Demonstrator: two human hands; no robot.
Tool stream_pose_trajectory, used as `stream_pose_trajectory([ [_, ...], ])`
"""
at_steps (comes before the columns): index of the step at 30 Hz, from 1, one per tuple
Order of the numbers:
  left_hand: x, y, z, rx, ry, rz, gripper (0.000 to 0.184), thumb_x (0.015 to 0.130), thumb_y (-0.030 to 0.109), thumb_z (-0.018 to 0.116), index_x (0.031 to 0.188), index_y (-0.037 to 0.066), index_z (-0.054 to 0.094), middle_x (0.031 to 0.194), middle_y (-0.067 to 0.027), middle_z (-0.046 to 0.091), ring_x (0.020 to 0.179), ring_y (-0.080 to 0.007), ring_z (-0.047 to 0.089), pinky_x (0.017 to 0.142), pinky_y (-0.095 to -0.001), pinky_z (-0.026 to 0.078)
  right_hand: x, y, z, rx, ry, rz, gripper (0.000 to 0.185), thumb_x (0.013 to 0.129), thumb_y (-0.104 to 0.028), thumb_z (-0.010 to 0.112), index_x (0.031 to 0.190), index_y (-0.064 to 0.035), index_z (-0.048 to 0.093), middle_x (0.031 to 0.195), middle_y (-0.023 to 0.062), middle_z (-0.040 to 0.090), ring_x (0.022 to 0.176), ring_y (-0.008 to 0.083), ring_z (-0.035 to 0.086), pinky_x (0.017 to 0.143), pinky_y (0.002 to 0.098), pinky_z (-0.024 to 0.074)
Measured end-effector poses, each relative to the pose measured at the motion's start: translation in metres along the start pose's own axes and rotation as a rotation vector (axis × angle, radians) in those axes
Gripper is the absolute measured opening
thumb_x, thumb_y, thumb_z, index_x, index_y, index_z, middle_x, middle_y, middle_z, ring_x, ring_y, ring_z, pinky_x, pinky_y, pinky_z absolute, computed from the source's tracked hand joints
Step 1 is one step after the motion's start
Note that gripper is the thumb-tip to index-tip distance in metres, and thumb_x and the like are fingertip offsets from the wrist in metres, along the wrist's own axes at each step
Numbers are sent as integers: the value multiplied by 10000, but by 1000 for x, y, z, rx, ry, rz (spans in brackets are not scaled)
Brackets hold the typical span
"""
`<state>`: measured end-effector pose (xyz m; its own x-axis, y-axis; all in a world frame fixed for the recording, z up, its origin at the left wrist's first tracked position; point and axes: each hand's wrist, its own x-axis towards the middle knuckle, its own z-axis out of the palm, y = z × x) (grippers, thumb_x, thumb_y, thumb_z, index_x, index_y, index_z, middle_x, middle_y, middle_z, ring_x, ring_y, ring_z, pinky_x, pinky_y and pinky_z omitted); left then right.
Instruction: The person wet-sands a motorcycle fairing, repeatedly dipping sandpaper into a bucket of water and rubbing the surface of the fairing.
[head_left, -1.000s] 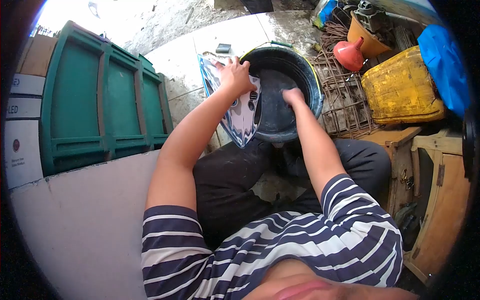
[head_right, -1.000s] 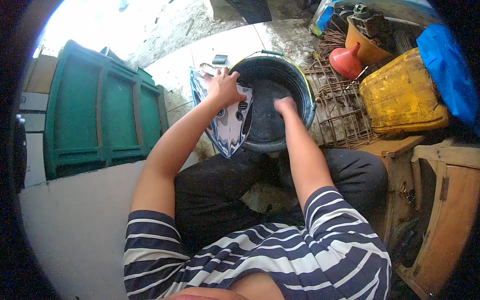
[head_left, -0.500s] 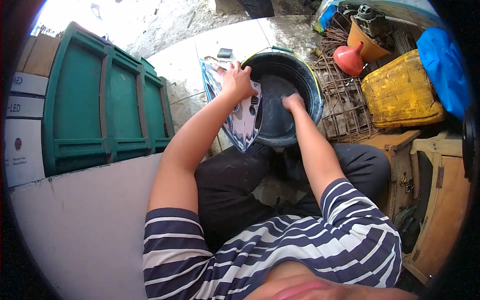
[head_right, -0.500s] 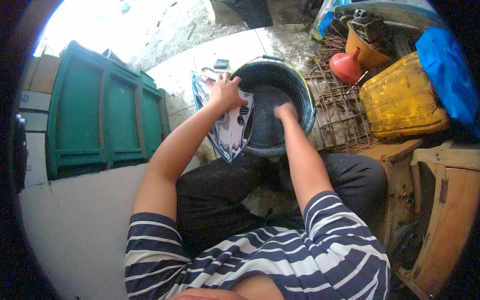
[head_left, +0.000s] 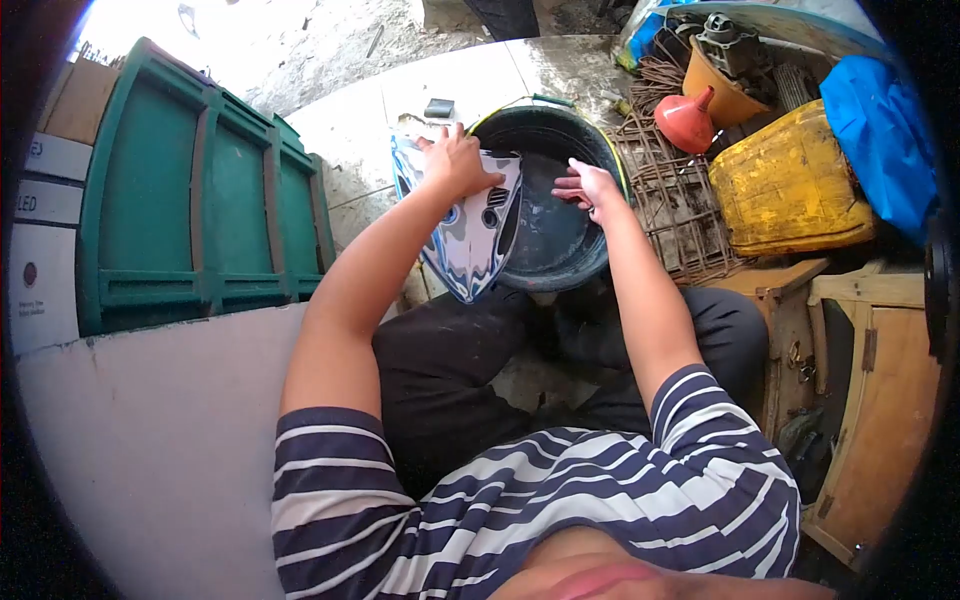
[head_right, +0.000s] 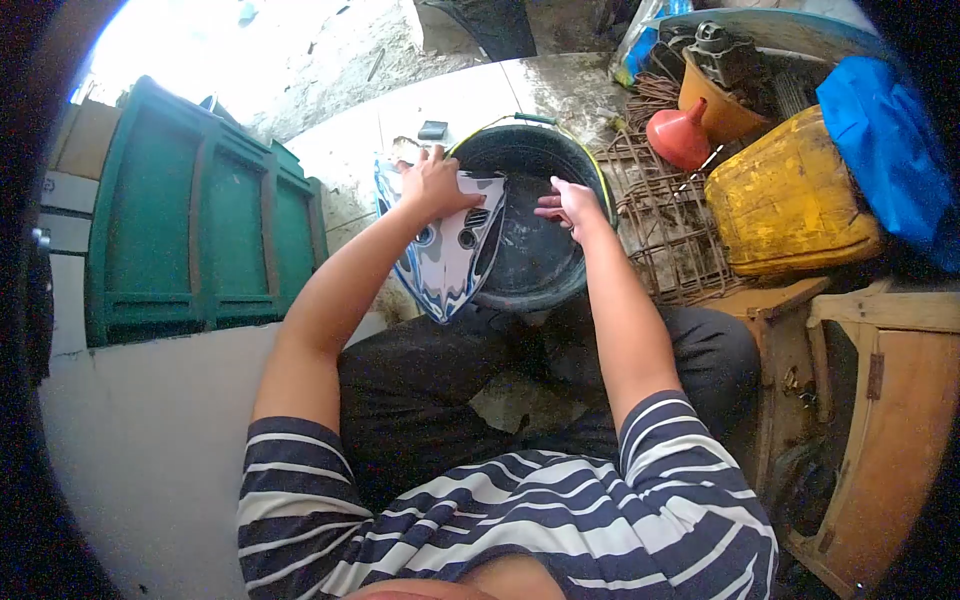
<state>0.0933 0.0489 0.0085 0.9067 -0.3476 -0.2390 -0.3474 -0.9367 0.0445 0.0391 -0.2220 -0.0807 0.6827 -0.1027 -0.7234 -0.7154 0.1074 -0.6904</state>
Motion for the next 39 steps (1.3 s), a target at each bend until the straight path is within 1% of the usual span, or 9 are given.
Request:
stream_pose_trajectory([
  [6, 11, -26, 18, -72, 74, 74, 903, 811, 772, 755, 1285, 3, 737, 1492, -259, 507, 1397, -477, 484, 1078, -765, 415, -66, -67, -13, -115, -20, -218, 563, 1081, -444, 603, 1368, 39, 561, 1168, 174, 769, 892, 233, 809, 499, 298, 395],
  [8, -9, -20, -17, -52, 48, 59, 875, 828, 768, 743, 1267, 11, 734, 1484, -232, 512, 1404, -450, 488, 1080, -774, 404, -66, -75, -14, -114, 14, -289, 442, 1053, -334, 693, 1264, 50, 633, 1071, 187, 759, 851, 244, 791, 582, 306, 573],
  [11, -25, -10, -43, -25, 102, 69, 832, 845, 758, 732, 1264, 39, 721, 1465, -202, 519, 1417, -402, 491, 1098, -793, 368, -106, -91, -6, -279, 91, -444, 310, 1041, -241, 719, 1136, 53, 702, 1017, 140, 751, 795, 170, 727, 701, 324, 643],
  [19, -40, 45, -72, 107, 292, 259, 817, 808, 740, 776, 1290, 85, 703, 1407, -153, 534, 1402, -331, 513, 1154, -802, 274, -214, -98, -16, -336, -138, -574, 342, 1063, -302, 702, 1244, -13, 692, 1038, 104, 765, 811, 142, 732, 693, 266, 557],
  [27, 0, 86, -47, 37, 286, 264, 789, 779, 739, 797, 1300, 154, 704, 1404, -131, 546, 1398, -327, 509, 1117, -740, 357, -203, -94, -26, -849, 236, -574, 504, 968, -458, 755, 1270, -55, 736, 1081, 188, 790, 954, 305, 764, 896, 410, 577],
  [31, 26, 79, 2, -99, 189, 258, 839, 783, 738, 798, 1378, 164, 658, 1492, -140, 509, 1465, -336, 446, 1044, -722, 440, -194, -86, -14, -942, 267, -646, 490, 969, -430, 759, 1293, -63, 729, 1073, 183, 796, 974, 304, 772, 884, 416, 590],
  [32, 31, 73, 11, -208, 245, 354, 791, 804, 656, 821, 1373, 142, 628, 1477, -204, 492, 1448, -430, 427, 1071, -743, 411, -195, -85, -11, -922, 239, -645, 484, 970, -421, 759, 1293, -64, 728, 1071, 184, 797, 970, 305, 773, 883, 417, 592],
  [36, 11, 75, -3, -162, 272, 325, 871, 820, 647, 811, 1524, 226, 520, 1625, -194, 398, 1534, -437, 351, 1107, -782, 365, -186, -83, -2, -882, 192, -624, 470, 972, -409, 762, 1288, -63, 728, 1074, 181, 800, 960, 311, 776, 887, 409, 595],
  [39, -5, 67, -1, -186, 295, 225, 934, 838, 691, 783, 1598, 256, 457, 1705, -193, 314, 1576, -438, 306, 1129, -790, 340, -162, -72, -1, -825, 194, -660, 346, 945, -232, 705, 1238, -51, 738, 1036, 227, 786, 1004, 390, 762, 916, 466, 588],
])
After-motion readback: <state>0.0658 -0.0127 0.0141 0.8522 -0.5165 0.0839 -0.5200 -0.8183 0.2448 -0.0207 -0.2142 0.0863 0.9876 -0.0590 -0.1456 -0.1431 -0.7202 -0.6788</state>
